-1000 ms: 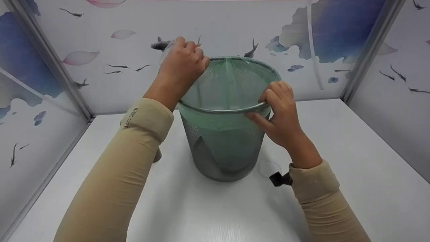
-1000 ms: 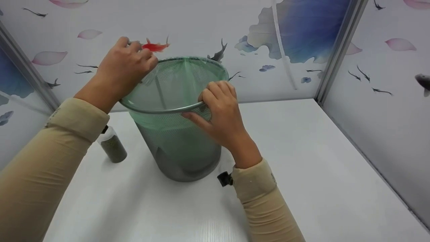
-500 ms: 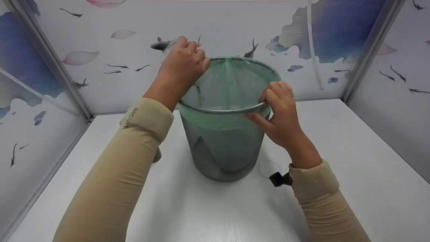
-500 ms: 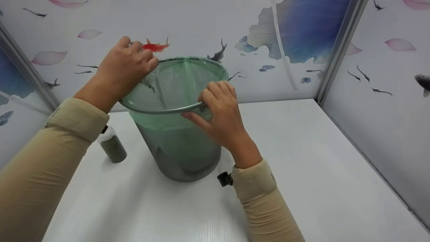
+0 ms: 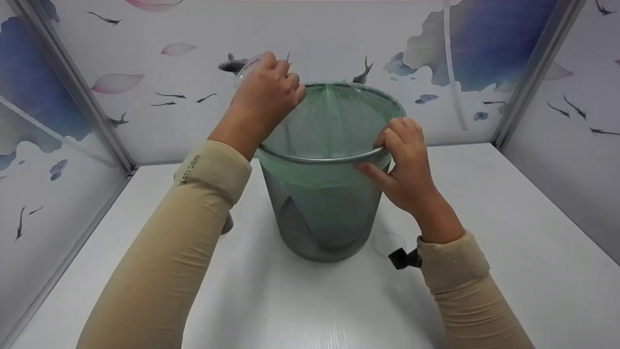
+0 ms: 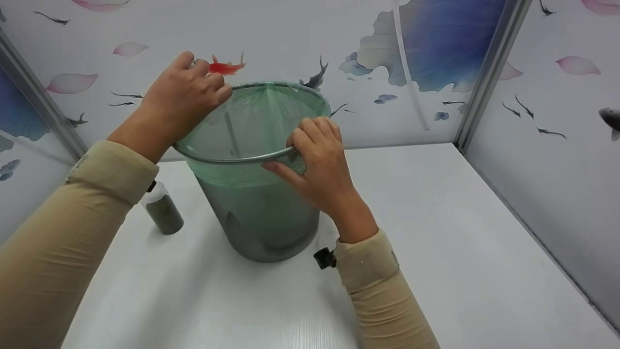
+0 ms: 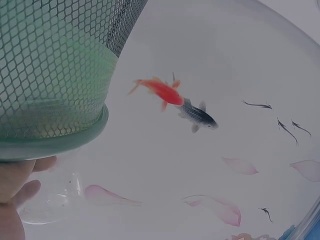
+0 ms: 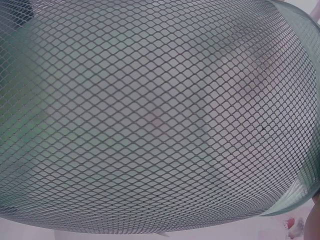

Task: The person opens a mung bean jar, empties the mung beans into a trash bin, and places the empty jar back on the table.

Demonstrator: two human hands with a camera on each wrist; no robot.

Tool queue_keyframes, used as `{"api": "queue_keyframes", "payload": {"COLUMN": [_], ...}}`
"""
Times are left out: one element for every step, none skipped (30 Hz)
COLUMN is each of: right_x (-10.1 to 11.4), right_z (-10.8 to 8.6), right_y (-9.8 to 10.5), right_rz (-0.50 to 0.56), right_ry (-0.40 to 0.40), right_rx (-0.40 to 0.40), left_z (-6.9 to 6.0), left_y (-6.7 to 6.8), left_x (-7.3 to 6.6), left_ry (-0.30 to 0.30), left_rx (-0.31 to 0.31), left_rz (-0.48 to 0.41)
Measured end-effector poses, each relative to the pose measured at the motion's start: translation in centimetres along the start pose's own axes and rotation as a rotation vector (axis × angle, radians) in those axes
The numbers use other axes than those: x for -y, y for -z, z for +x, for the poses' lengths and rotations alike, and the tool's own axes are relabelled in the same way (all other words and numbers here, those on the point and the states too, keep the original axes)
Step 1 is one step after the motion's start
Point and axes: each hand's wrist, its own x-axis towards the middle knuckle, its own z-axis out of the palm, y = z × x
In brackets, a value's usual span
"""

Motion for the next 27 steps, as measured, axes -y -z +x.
{"api": "queue_keyframes", "payload": {"right_x": [0.00, 0.00, -0.01, -0.01, -0.02, -0.03, -0.03, -0.03, -0.04, -0.04, -0.05, -0.05, -0.05, -0.06, -0.06, -0.07, -0.08, -0.09, -0.09, -0.10, -0.10, -0.09, -0.09, -0.08, -0.08, -0.08, -0.09], "right_z": [0.00, -0.02, -0.02, -0.03, -0.02, -0.02, -0.02, -0.02, -0.01, -0.01, 0.00, -0.01, -0.02, 0.00, 0.02, 0.04, 0.05, 0.07, 0.10, 0.11, 0.10, 0.08, 0.06, 0.05, 0.04, 0.05, 0.08], "right_y": [0.00, 0.00, -0.01, -0.01, -0.02, -0.03, -0.03, -0.04, -0.04, -0.03, -0.03, -0.01, -0.01, -0.02, -0.03, -0.03, -0.02, -0.02, -0.03, -0.04, -0.04, -0.04, -0.05, -0.08, -0.10, -0.13, -0.16], "right_rz": [0.000, 0.000, 0.001, 0.002, 0.004, 0.004, 0.005, 0.007, 0.008, 0.009, 0.010, 0.009, 0.007, 0.008, 0.008, 0.008, 0.008, 0.009, 0.011, 0.014, 0.014, 0.015, 0.015, 0.015, 0.016, 0.016, 0.017], "right_ry": [-0.001, -0.002, -0.003, -0.004, -0.004, -0.003, -0.002, -0.002, -0.001, 0.000, 0.001, 0.001, 0.001, 0.001, 0.001, 0.000, 0.000, -0.001, -0.001, -0.001, 0.000, 0.001, 0.003, 0.006, 0.007, 0.009, 0.010], "right_rx": [0.001, 0.001, 0.001, 0.001, 0.001, 0.001, 0.001, 0.000, 0.000, -0.001, -0.001, -0.001, -0.001, 0.000, 0.002, 0.003, 0.002, 0.001, -0.001, -0.002, -0.005, -0.007, -0.010, -0.012, -0.013, -0.014, -0.015], "left_z": [0.01, 0.02, 0.01, 0.00, -0.01, -0.02, -0.02, -0.05, -0.07, -0.12, -0.14, -0.16, -0.20, -0.26, -0.32, -0.35, -0.35, -0.36, -0.38, -0.37, -0.35, -0.30, -0.27, -0.24, -0.22, -0.22, -0.27], "left_y": [0.01, 0.00, 0.01, 0.01, 0.01, 0.00, -0.01, -0.01, -0.01, -0.02, -0.03, -0.04, -0.05, -0.09, -0.11, -0.12, -0.12, -0.10, -0.08, -0.08, -0.04, -0.04, -0.02, -0.04, -0.05, -0.09, -0.10], "left_x": [-0.01, -0.01, -0.02, -0.02, -0.03, -0.03, -0.03, -0.03, -0.04, -0.04, -0.05, -0.06, -0.08, -0.10, -0.10, -0.10, -0.10, -0.11, -0.11, -0.10, -0.10, -0.10, -0.10, -0.09, -0.07, -0.03, 0.01], "left_ry": [-0.003, -0.004, -0.005, -0.007, -0.007, -0.006, -0.006, -0.004, -0.003, -0.004, -0.001, 0.002, 0.003, 0.006, 0.012, 0.020, 0.028, 0.034, 0.037, 0.043, 0.043, 0.040, 0.033, 0.028, 0.022, 0.014, 0.007], "left_rx": [-0.001, -0.002, -0.002, 0.000, 0.002, 0.005, 0.008, 0.008, 0.007, 0.002, -0.019, -0.056, -0.095, -0.129, -0.151, -0.168, -0.178, -0.173, -0.151, -0.125, -0.099, -0.082, -0.066, -0.052, -0.039, -0.026, -0.015], "left_rz": [0.004, 0.006, 0.007, 0.011, 0.012, 0.014, 0.017, 0.017, 0.016, 0.017, 0.014, 0.014, 0.014, 0.015, 0.016, 0.015, 0.014, 0.016, 0.017, 0.019, 0.016, 0.013, 0.009, 0.005, 0.000, -0.007, -0.015]}}
